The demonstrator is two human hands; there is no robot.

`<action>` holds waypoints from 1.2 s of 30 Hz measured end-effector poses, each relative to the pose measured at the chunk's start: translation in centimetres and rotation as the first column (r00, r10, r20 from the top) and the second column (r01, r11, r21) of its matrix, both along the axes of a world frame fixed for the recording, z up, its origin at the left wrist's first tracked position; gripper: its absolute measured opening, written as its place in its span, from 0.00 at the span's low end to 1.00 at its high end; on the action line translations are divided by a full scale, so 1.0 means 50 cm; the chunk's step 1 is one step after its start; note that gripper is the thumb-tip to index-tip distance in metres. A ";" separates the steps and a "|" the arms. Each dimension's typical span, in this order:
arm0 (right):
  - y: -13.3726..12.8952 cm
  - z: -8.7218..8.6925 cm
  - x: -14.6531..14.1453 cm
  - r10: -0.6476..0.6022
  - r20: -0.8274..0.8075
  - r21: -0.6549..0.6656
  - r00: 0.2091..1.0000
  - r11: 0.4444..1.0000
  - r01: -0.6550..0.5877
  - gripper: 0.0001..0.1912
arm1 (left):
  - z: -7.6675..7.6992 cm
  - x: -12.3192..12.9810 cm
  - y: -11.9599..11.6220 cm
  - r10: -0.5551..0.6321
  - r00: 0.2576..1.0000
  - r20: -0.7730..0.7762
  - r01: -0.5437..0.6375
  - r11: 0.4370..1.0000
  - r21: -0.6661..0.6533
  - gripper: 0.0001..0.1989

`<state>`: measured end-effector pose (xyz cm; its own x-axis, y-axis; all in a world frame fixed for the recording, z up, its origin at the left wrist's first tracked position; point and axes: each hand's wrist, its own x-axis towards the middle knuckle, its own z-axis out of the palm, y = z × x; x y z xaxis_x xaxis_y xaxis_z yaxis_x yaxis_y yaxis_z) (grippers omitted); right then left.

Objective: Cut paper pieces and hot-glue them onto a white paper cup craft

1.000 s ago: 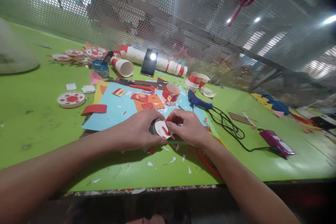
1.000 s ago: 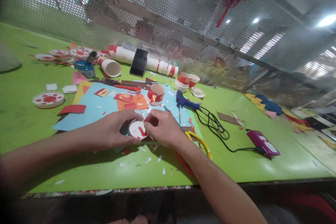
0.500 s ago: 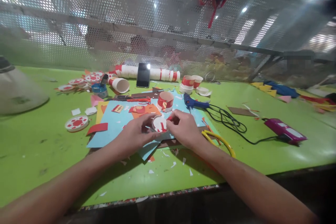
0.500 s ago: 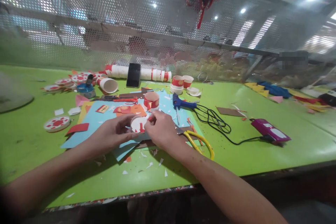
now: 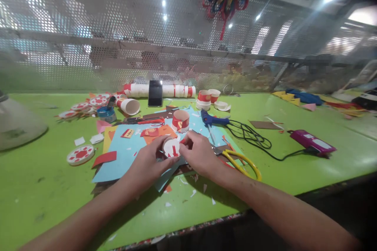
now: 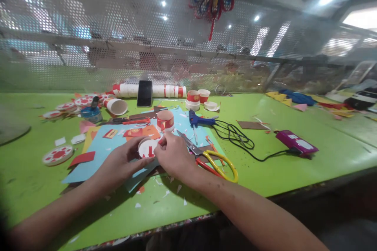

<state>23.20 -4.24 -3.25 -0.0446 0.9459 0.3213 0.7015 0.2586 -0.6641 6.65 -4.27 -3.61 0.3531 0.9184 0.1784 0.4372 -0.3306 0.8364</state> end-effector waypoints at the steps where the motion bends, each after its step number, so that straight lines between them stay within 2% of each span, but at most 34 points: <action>1: 0.000 0.002 -0.001 0.002 -0.017 -0.010 1.000 1.000 -0.002 0.05 | 0.000 -0.001 0.001 -0.001 1.000 0.006 0.001 1.000 -0.008 0.23; 4: -0.002 0.011 0.000 0.009 -0.099 -0.070 0.995 0.997 -0.016 0.05 | 0.003 -0.004 0.006 -0.016 0.999 0.052 0.018 0.999 -0.038 0.26; 7: -0.006 0.022 0.005 0.041 -0.229 -0.188 0.972 0.978 -0.086 0.03 | 0.006 -0.004 0.008 -0.050 0.989 0.139 0.060 0.995 -0.075 0.25; 9: -0.007 0.028 0.009 0.049 -0.346 -0.310 0.937 0.937 -0.163 0.03 | 0.008 -0.005 0.009 -0.061 0.981 0.186 0.079 0.993 -0.093 0.24; 12: -0.007 0.036 0.014 0.012 -0.552 -0.469 0.834 0.822 -0.322 0.05 | 0.012 -0.007 0.009 -0.067 0.974 0.217 0.092 0.990 -0.105 0.21; 15: -0.004 0.038 0.019 -0.012 -0.712 -0.474 0.702 0.745 -0.469 0.09 | 0.016 -0.010 0.008 -0.072 0.974 0.217 0.097 0.990 -0.106 0.22; 19: 0.002 0.031 0.025 0.000 -0.810 -0.417 0.586 0.703 -0.576 0.15 | 0.018 -0.012 0.007 -0.051 0.980 0.191 0.069 0.994 -0.088 0.23; 23: 0.005 0.023 0.025 0.001 -0.852 -0.375 0.523 0.695 -0.613 0.18 | 0.011 -0.009 0.007 0.011 0.986 0.165 -0.009 1.000 -0.013 0.27; 27: 0.006 0.017 0.023 -0.005 -0.868 -0.348 0.496 0.718 -0.603 0.20 | 0.009 -0.005 0.003 0.089 0.983 0.162 -0.093 0.996 0.017 0.27; 31: 0.003 0.015 0.019 -0.008 -0.868 -0.337 0.496 0.743 -0.579 0.20 | 0.008 -0.002 0.000 0.086 0.984 0.158 -0.093 0.995 0.040 0.24; 36: 0.001 0.014 0.013 -0.014 -0.867 -0.340 0.498 0.746 -0.572 0.20 | -0.002 -0.002 0.005 0.109 0.980 0.167 -0.120 0.991 0.057 0.26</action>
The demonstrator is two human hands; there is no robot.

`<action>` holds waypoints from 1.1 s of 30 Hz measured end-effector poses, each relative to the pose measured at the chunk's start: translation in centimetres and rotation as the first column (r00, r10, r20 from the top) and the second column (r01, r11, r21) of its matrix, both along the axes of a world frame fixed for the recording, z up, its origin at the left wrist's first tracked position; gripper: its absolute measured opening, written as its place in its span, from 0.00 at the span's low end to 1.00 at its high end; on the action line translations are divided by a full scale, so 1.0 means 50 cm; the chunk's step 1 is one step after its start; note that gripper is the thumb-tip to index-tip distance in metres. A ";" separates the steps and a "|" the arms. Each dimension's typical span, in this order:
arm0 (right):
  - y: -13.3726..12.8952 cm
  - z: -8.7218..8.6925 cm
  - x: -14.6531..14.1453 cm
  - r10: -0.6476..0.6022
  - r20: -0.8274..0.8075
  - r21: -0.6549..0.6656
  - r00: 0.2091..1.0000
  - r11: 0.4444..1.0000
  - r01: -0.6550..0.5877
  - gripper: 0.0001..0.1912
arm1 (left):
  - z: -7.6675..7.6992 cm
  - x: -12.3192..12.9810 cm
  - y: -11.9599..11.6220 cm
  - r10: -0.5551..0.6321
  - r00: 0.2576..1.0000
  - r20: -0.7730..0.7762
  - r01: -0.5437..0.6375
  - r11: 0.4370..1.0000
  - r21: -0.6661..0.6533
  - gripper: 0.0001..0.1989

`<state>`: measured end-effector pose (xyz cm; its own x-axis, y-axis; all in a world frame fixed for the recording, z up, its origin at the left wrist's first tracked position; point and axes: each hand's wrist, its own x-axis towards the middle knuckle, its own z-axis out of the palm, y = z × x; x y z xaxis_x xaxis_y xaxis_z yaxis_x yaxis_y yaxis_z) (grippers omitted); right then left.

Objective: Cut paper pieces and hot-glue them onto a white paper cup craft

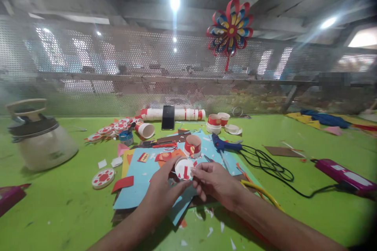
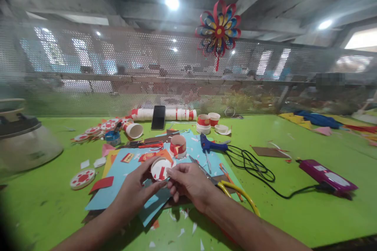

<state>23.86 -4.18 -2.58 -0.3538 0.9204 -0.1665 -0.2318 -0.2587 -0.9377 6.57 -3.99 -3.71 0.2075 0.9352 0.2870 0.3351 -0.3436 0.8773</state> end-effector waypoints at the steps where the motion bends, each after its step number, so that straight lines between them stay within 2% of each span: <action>1: 0.000 0.000 -0.001 -0.004 0.007 0.002 1.000 1.000 0.004 0.20 | -0.002 0.000 0.001 -0.001 1.000 0.003 0.001 1.000 0.001 0.27; 13: -0.004 0.011 0.006 0.039 0.075 0.010 0.996 0.999 -0.040 0.19 | 0.004 0.000 0.001 -0.025 1.000 0.018 0.025 1.000 -0.013 0.25; 17: -0.001 0.022 0.013 0.012 0.218 0.065 0.976 0.998 -0.027 0.22 | 0.000 0.001 0.002 -0.053 0.998 0.028 0.054 0.998 -0.013 0.24; 20: 0.000 0.042 0.032 -0.035 0.408 0.142 0.912 0.990 -0.025 0.22 | -0.003 0.000 0.004 -0.079 0.996 0.030 0.079 0.997 -0.016 0.23; 23: -0.001 0.067 0.077 -0.057 0.633 0.260 0.772 0.955 -0.144 0.18 | -0.007 -0.002 0.007 -0.065 0.998 -0.015 0.065 0.998 -0.026 0.24; 25: 0.003 0.083 0.125 -0.095 0.774 0.322 0.626 0.911 -0.259 0.16 | -0.008 -0.003 0.008 -0.042 0.997 -0.064 0.040 0.998 -0.038 0.25; 27: 0.010 0.095 0.181 -0.280 0.883 0.411 0.377 0.851 -0.328 0.14 | -0.007 -0.003 0.007 -0.027 0.993 -0.117 0.022 0.999 -0.045 0.25; 29: 0.018 0.101 0.236 -0.445 0.889 0.455 0.109 0.827 -0.329 0.14 | -0.003 -0.004 0.005 -0.021 0.985 -0.169 0.014 0.999 -0.046 0.26; 31: 0.021 0.101 0.278 -0.477 0.879 0.451 -0.008 0.837 -0.310 0.14 | 0.002 -0.004 0.004 -0.015 0.978 -0.206 0.006 0.999 -0.045 0.28; 33: 0.018 0.091 0.298 -0.471 0.881 0.433 -0.044 0.841 -0.325 0.13 | 0.005 -0.005 0.004 -0.013 0.972 -0.236 0.006 1.000 -0.031 0.27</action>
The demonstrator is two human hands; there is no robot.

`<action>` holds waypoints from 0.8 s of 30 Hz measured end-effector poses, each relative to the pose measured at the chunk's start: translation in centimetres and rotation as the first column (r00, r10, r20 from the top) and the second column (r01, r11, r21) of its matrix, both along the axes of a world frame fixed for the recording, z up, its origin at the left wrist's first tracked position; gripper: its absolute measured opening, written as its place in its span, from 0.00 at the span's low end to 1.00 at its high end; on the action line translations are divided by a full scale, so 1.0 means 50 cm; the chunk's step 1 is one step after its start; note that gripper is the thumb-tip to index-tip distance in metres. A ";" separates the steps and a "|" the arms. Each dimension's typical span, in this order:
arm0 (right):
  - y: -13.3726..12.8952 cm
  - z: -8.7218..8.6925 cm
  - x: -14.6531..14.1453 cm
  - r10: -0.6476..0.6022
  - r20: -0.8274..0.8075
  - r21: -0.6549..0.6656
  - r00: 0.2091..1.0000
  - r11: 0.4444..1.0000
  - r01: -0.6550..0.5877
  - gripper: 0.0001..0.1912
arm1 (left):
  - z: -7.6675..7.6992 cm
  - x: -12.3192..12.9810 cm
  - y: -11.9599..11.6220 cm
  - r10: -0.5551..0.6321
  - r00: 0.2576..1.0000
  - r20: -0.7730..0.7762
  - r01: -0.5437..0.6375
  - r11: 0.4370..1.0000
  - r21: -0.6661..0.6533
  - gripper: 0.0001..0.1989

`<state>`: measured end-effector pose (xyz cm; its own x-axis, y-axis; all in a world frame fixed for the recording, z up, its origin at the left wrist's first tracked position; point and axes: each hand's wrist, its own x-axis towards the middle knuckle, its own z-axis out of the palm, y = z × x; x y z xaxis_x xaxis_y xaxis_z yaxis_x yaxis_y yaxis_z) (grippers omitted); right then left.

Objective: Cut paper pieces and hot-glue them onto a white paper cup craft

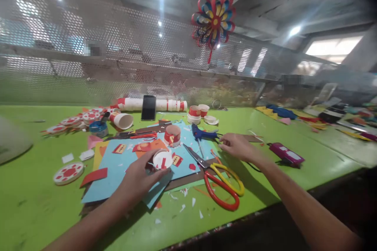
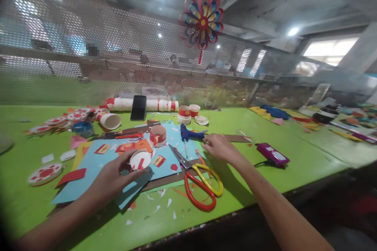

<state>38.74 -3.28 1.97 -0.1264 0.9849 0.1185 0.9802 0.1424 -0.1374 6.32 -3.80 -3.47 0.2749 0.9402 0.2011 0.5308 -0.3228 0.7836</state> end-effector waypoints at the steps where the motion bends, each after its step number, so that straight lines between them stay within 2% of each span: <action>1: -0.003 -0.008 0.002 0.016 0.011 -0.005 1.000 1.000 -0.016 0.13 | 0.001 0.000 0.000 0.000 1.000 -0.012 0.000 1.000 0.010 0.27; 6: 0.016 -0.045 -0.029 0.072 0.075 0.058 0.995 0.995 -0.077 0.15 | 0.002 0.000 0.001 0.020 0.999 -0.038 -0.020 1.000 0.022 0.27; 10: 0.090 -0.051 -0.042 0.053 0.127 0.135 0.991 0.988 -0.070 0.18 | 0.000 0.000 -0.001 0.017 0.999 -0.044 -0.015 0.999 0.045 0.26; 14: 0.164 -0.071 -0.046 0.060 0.138 0.088 0.989 0.993 -0.073 0.19 | 0.001 -0.002 -0.002 0.019 1.000 -0.001 -0.019 0.998 0.057 0.25; 16: 0.185 -0.089 -0.047 0.054 0.116 0.074 0.992 0.995 -0.063 0.17 | 0.001 -0.003 -0.001 0.021 0.999 0.029 -0.022 0.998 0.056 0.25; 20: 0.192 -0.105 -0.035 0.030 0.022 0.125 0.999 0.992 -0.033 0.12 | -0.002 -0.003 0.003 0.030 0.999 0.044 -0.032 0.999 0.042 0.27; 24: 0.175 -0.073 -0.011 -0.003 -0.145 0.240 0.989 0.970 0.038 0.17 | -0.006 -0.001 0.005 0.055 0.998 0.024 -0.055 0.998 0.008 0.26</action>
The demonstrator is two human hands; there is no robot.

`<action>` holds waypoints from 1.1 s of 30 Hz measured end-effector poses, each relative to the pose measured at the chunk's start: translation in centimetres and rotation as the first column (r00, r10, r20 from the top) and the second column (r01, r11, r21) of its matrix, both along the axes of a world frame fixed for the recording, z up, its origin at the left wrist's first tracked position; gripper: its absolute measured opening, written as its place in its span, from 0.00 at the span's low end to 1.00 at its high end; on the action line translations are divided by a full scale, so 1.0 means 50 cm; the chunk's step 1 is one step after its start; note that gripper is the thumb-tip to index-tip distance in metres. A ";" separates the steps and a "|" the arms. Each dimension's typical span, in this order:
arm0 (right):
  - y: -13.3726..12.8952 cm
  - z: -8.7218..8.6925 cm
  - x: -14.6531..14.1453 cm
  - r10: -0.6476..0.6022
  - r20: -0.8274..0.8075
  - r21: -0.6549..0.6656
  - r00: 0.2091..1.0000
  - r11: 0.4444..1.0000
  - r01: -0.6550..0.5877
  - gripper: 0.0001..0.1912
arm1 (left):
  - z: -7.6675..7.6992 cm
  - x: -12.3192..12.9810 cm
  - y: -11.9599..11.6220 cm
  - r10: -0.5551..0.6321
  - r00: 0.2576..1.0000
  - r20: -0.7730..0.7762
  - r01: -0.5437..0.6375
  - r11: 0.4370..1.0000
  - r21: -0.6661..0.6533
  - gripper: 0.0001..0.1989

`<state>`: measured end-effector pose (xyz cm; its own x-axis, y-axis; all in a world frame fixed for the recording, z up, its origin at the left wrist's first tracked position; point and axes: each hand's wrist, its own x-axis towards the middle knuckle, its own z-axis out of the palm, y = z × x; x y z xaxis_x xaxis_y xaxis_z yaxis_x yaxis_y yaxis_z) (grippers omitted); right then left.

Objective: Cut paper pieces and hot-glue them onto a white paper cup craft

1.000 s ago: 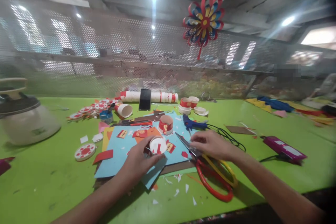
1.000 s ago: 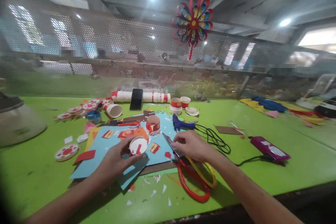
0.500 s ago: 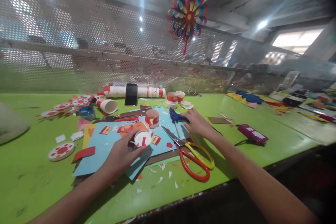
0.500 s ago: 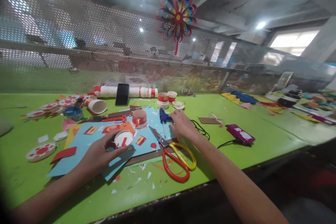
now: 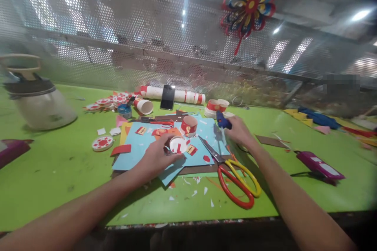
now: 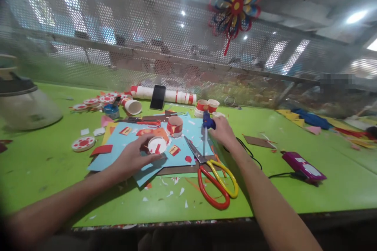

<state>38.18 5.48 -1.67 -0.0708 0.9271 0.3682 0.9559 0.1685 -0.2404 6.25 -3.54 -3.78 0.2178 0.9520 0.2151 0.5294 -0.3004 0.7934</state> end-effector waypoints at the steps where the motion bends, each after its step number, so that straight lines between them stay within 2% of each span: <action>1: -0.008 0.012 0.003 -0.006 -0.055 0.023 0.998 1.000 0.007 0.17 | 0.000 0.000 0.000 -0.001 1.000 -0.001 0.001 1.000 -0.009 0.26; 5: -0.058 0.054 -0.015 0.062 -0.266 0.018 0.962 0.998 -0.059 0.20 | -0.003 -0.001 0.001 -0.004 1.000 0.007 0.005 0.998 -0.068 0.29; 6: -0.076 0.063 -0.026 0.115 -0.322 -0.011 0.940 0.992 -0.125 0.22 | -0.004 -0.001 0.002 -0.002 1.000 0.008 0.003 0.996 -0.090 0.31; 7: -0.094 0.072 -0.040 0.182 -0.448 -0.050 0.875 0.972 -0.228 0.22 | -0.005 -0.002 0.003 0.000 1.000 0.008 0.001 0.994 -0.113 0.32; 8: -0.112 0.079 -0.054 0.230 -0.510 -0.104 0.829 0.940 -0.325 0.22 | -0.007 -0.002 0.004 -0.002 1.000 0.007 0.003 0.991 -0.133 0.33; 9: -0.130 0.086 -0.069 0.244 -0.526 -0.142 0.815 0.919 -0.367 0.22 | -0.009 -0.003 0.005 -0.010 1.000 0.006 0.011 0.989 -0.149 0.34; 11: -0.161 0.096 -0.096 0.282 -0.467 -0.216 0.838 0.882 -0.418 0.23 | -0.012 -0.005 0.007 -0.030 1.000 0.003 0.031 0.986 -0.165 0.33; 13: -0.186 0.098 -0.118 0.359 -0.376 -0.218 0.854 0.862 -0.458 0.21 | -0.013 -0.005 0.008 -0.050 0.999 0.005 0.050 0.986 -0.162 0.31; 19: -0.212 0.074 -0.146 0.432 -0.082 -0.213 0.898 0.873 -0.439 0.19 | -0.001 -0.003 0.001 -0.084 0.996 0.007 0.084 0.986 -0.143 0.21; 25: -0.213 0.065 -0.155 0.480 -0.014 -0.256 0.877 0.846 -0.467 0.14 | 0.008 0.000 -0.003 -0.094 0.992 -0.084 0.081 0.986 -0.145 0.19; 33: -0.217 0.062 -0.167 0.434 0.024 -0.321 0.901 0.857 -0.404 0.14 | 0.013 0.001 -0.006 -0.102 0.990 -0.099 0.085 0.983 -0.165 0.17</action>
<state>29.82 -5.38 1.45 -0.4973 0.8662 0.0496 0.8313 0.4920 -0.2586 6.32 -3.86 -3.12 0.3209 0.9466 0.0324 0.5890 -0.2262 0.7758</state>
